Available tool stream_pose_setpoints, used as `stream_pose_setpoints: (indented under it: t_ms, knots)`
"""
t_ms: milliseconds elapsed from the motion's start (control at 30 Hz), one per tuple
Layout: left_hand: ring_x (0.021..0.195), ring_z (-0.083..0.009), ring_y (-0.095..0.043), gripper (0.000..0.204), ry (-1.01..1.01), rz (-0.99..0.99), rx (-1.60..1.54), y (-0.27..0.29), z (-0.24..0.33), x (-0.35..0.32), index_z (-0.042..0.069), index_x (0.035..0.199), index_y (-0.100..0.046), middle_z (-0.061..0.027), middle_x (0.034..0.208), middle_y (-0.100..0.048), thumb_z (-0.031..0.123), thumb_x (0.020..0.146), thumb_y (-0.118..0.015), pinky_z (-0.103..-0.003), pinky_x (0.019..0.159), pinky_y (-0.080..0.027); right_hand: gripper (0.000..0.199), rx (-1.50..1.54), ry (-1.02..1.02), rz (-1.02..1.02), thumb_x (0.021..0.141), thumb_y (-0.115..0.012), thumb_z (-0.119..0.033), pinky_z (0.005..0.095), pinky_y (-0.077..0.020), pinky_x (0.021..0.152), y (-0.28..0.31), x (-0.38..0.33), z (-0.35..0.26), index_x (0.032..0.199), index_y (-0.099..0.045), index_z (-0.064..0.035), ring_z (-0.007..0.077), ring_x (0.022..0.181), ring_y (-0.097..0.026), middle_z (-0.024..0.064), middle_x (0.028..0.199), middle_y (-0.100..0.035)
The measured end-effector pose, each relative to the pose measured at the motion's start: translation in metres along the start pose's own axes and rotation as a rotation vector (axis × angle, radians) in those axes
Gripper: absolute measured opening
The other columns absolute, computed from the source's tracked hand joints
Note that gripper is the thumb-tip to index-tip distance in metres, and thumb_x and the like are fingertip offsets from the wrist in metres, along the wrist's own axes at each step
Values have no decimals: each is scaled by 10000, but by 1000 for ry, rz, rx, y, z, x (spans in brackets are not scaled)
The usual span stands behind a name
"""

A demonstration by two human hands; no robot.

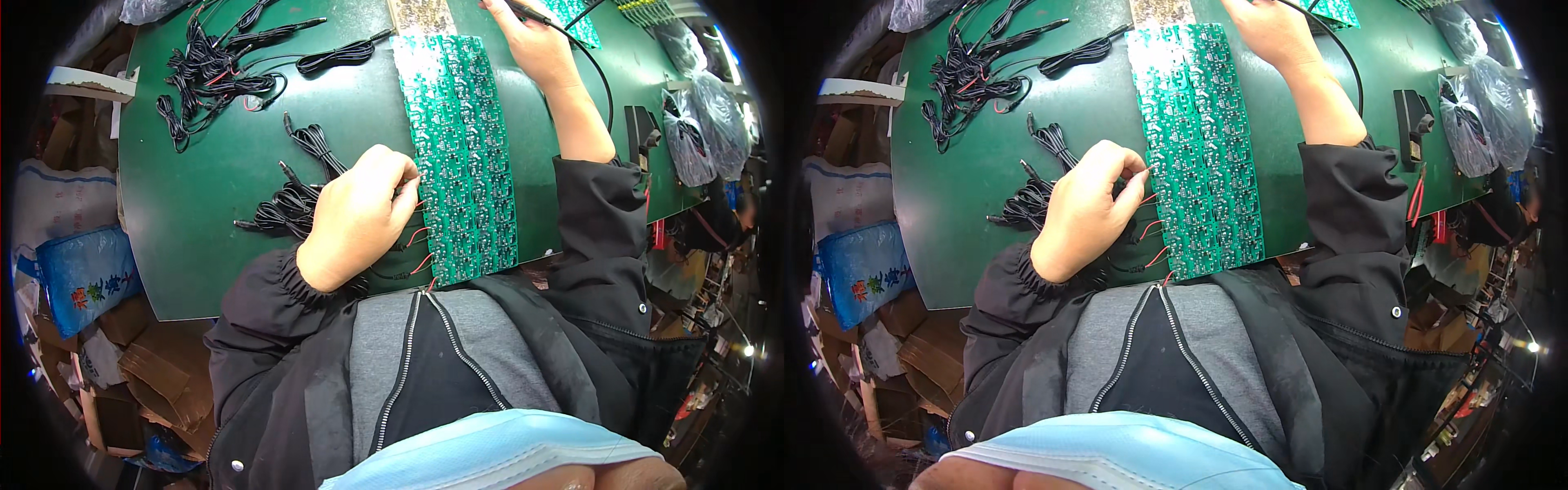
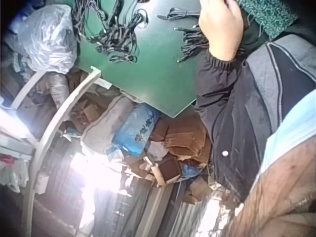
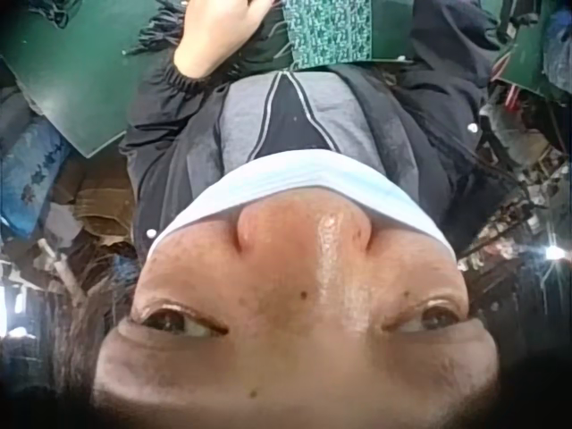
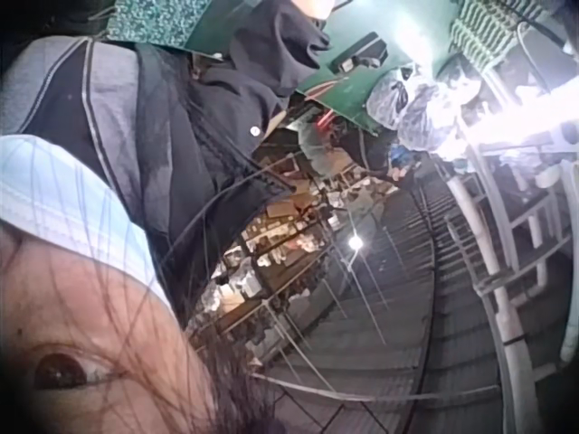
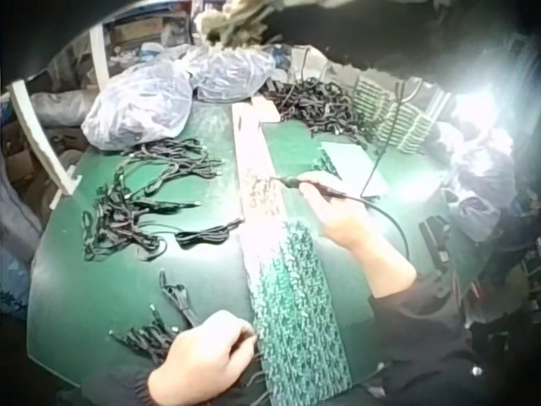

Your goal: Soldering electrical wires onto a green circuit board at a manual assembly station.

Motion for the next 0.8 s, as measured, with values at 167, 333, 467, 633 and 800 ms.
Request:
stream_pose_setpoints:
  t_ms: [167,333,467,633,800]
  knots:
    - [761,-252,-667,93,33,-1,-12,-1,1,-5,27,952,-650,-101,858,-634,50,887,-713,-354,668,-533,242,12,-8,4,923,-628,-27,366,-560,818,6,1,-7,1155,-696,-24,276,975,-698,110,1094,-709]
    - [788,-292,-665,83,37,0,13,-2,-6,-4,20,947,-649,-122,872,-641,57,894,-700,-373,701,-536,201,57,-65,-4,967,-617,-55,334,-536,845,20,4,-17,1149,-690,-12,248,925,-686,134,1047,-707]
    - [822,-331,-663,109,-54,18,45,-3,-8,1,8,948,-652,-149,899,-659,105,915,-689,-388,735,-536,219,793,-824,69,1019,-609,-129,236,-488,751,74,-7,-44,1124,-718,29,98,842,-644,47,925,-729]
    - [795,-290,-682,131,-49,13,116,-5,-15,3,9,965,-665,-135,891,-676,129,922,-695,-374,731,-545,195,845,-908,19,997,-611,-64,243,-514,772,132,-43,-88,1120,-707,53,121,847,-661,74,930,-723]
    - [795,-278,-689,154,-90,50,157,-10,-21,-4,16,987,-682,-126,888,-692,159,933,-703,-367,729,-548,187,1112,-879,-70,1000,-618,-17,256,-548,837,153,-89,-127,1148,-682,77,151,916,-701,111,1027,-715]
Point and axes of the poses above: each hand's wrist, its own x-axis towards the middle knuckle, its own y-axis out of the back of the hand, z = x × y, the point moved 2 cm from there along x, towards the middle knuckle
